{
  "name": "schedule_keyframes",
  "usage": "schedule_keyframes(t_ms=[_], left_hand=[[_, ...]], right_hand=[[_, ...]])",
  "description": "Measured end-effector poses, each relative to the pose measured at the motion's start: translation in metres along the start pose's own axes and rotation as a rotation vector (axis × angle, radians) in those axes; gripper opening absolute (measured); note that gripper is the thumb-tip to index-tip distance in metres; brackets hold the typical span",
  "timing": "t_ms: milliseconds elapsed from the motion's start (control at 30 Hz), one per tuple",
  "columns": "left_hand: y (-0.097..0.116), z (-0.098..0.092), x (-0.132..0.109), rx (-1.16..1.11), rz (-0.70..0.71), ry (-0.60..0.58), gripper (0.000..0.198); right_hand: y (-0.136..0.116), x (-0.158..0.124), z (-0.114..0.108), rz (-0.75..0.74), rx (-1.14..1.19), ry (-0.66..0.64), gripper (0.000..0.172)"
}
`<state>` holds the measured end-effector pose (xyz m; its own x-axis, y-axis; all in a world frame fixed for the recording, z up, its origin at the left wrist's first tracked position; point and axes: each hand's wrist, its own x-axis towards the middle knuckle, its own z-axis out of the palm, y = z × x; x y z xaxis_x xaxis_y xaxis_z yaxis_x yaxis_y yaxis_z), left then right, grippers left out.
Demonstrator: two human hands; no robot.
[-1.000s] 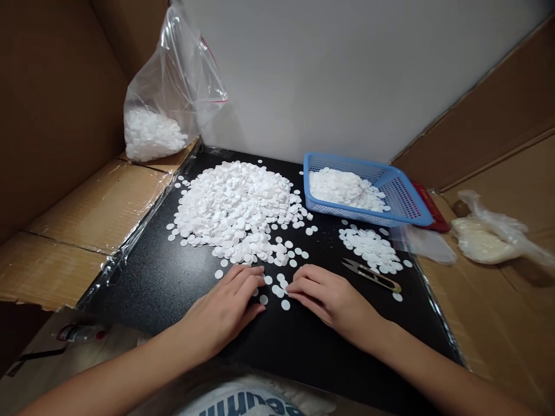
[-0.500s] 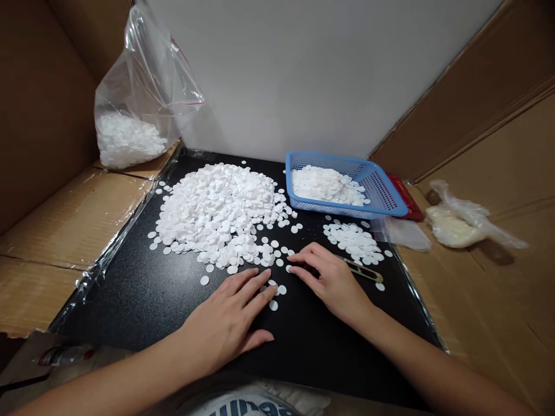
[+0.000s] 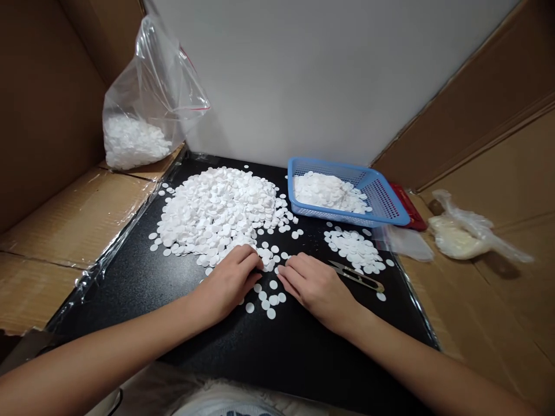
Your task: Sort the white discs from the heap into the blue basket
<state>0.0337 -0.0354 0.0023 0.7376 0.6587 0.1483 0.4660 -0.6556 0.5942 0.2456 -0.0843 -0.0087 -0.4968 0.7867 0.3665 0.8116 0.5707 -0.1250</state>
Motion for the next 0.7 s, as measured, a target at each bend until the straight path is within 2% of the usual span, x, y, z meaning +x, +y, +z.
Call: schedule_keyframes(t_ms=[67, 167, 267, 367, 500, 600, 700], left_hand=[[-0.003, 0.001, 0.005, 0.042, 0.014, 0.001, 0.010], [-0.004, 0.002, 0.010, 0.095, 0.031, 0.007, 0.009], [-0.005, 0.004, 0.013, 0.151, 0.056, 0.022, 0.010], [-0.007, 0.006, 0.017, 0.180, 0.073, 0.039, 0.008], [-0.010, 0.004, 0.017, 0.171, 0.105, 0.061, 0.006], [-0.013, 0.001, 0.013, 0.148, 0.138, 0.073, 0.006], [-0.013, -0.001, 0.009, 0.151, 0.170, 0.064, 0.012]], right_hand=[[0.000, 0.004, -0.002, -0.025, -0.042, -0.005, 0.030], [-0.001, 0.007, -0.008, 0.146, 0.194, -0.014, 0.021], [0.000, 0.006, -0.018, 0.374, 0.478, -0.164, 0.019], [0.003, 0.007, -0.023, 0.444, 0.478, -0.256, 0.019], [0.005, 0.012, -0.018, 0.342, 0.437, -0.155, 0.007], [0.005, 0.014, -0.009, 0.226, 0.413, -0.094, 0.010], [0.004, 0.014, -0.001, 0.142, 0.355, -0.049, 0.006]])
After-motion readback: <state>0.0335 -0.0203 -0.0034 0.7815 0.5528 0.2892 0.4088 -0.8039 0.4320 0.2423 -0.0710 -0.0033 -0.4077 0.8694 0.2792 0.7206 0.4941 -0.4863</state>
